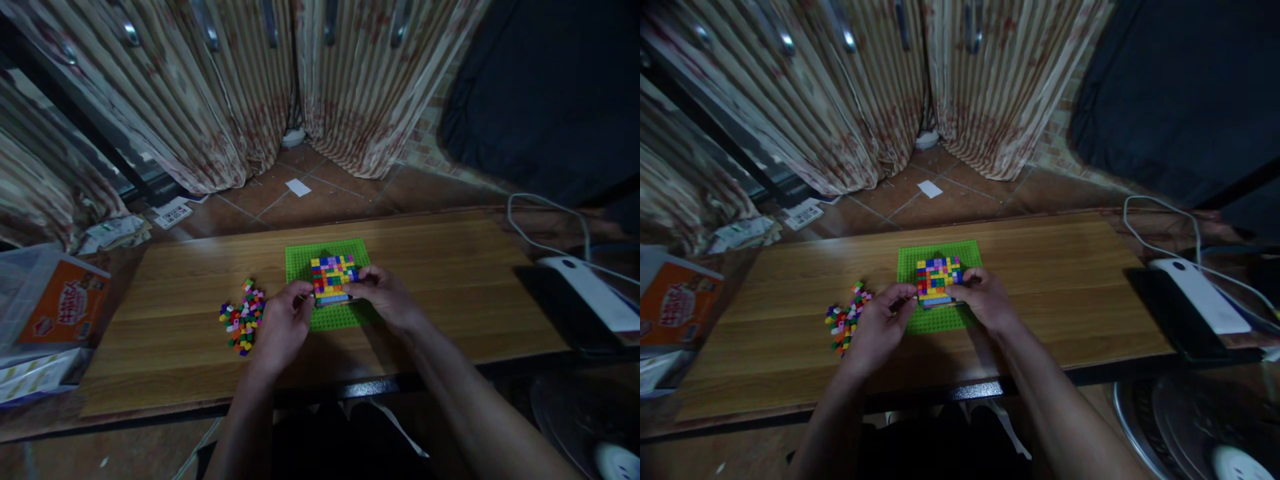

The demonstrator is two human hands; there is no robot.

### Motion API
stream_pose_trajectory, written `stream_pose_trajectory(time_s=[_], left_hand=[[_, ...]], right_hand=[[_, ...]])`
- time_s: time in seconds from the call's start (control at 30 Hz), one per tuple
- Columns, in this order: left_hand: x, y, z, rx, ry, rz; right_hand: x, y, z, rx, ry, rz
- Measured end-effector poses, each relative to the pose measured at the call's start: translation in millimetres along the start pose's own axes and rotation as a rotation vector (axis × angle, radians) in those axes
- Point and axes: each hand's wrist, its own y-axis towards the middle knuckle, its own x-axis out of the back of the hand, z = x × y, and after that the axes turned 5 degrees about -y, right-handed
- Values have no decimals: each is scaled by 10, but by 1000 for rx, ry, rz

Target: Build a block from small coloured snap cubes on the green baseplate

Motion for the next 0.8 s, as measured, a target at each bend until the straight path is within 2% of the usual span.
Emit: stream_pose_trajectory(time_s=[0.33, 0.43, 0.57, 0.73, 0.8], left_hand=[[-7, 11, 27, -2, -6, -28], [14, 31, 16, 18, -18, -100], [37, 36, -37, 61, -149, -241], [-2, 16, -176, 70, -375, -228], [-37, 8, -233, 63, -446, -195]], right_hand=[[7, 61, -78, 61, -61, 29], [31, 53, -119, 82, -69, 39], [115, 49, -112, 111, -79, 39], [144, 28, -27, 294, -15, -172], [109, -31, 14, 420, -60, -149]])
